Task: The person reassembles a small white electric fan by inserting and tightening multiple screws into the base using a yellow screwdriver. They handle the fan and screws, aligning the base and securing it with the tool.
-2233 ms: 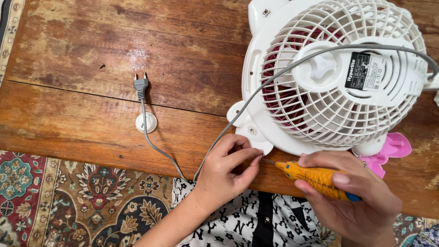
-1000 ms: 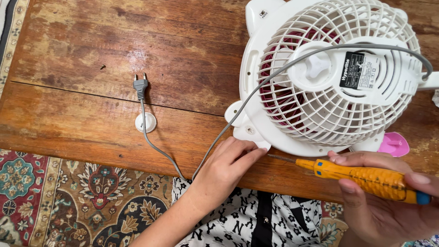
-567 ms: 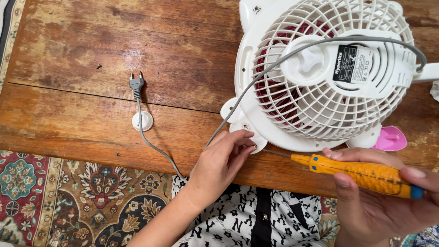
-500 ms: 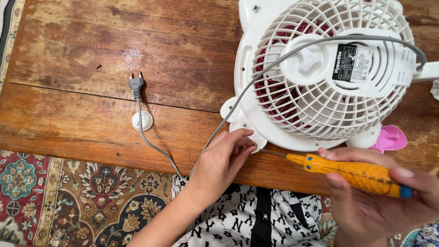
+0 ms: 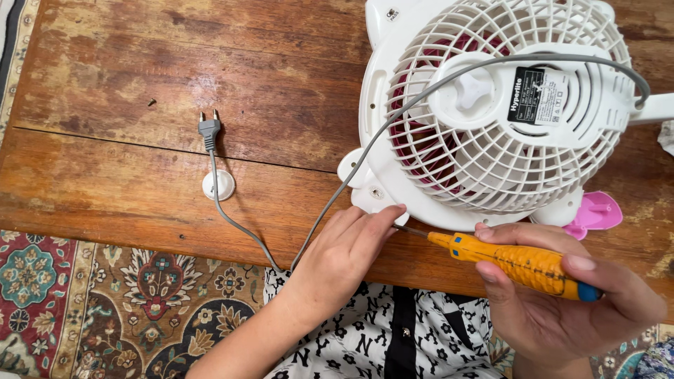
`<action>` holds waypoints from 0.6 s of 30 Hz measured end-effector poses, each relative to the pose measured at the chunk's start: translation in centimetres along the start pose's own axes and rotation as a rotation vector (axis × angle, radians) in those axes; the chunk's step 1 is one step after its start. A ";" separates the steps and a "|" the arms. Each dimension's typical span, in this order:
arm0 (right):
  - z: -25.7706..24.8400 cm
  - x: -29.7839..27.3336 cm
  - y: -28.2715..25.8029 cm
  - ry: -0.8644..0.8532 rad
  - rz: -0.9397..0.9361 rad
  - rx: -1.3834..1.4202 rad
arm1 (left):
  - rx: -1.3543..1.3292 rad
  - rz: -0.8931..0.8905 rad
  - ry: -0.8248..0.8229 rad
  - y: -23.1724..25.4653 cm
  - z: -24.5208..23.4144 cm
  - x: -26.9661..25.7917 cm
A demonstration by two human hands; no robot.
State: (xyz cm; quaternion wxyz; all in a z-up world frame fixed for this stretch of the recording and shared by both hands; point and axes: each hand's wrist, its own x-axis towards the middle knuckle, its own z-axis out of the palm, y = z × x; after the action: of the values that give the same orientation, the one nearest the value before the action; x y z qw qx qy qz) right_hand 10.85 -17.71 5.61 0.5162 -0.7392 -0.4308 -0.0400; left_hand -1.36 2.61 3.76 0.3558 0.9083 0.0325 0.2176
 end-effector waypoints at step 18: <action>0.0 1.9 -0.4 -0.098 -0.008 0.081 | 0.197 0.125 -0.193 -0.4 -0.8 0.9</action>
State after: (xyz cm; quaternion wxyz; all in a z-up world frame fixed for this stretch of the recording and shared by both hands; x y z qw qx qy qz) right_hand 11.81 -16.55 6.87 0.5238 -0.7170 -0.4598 0.0119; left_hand -0.87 3.62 4.29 0.2520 0.9558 -0.0374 0.1467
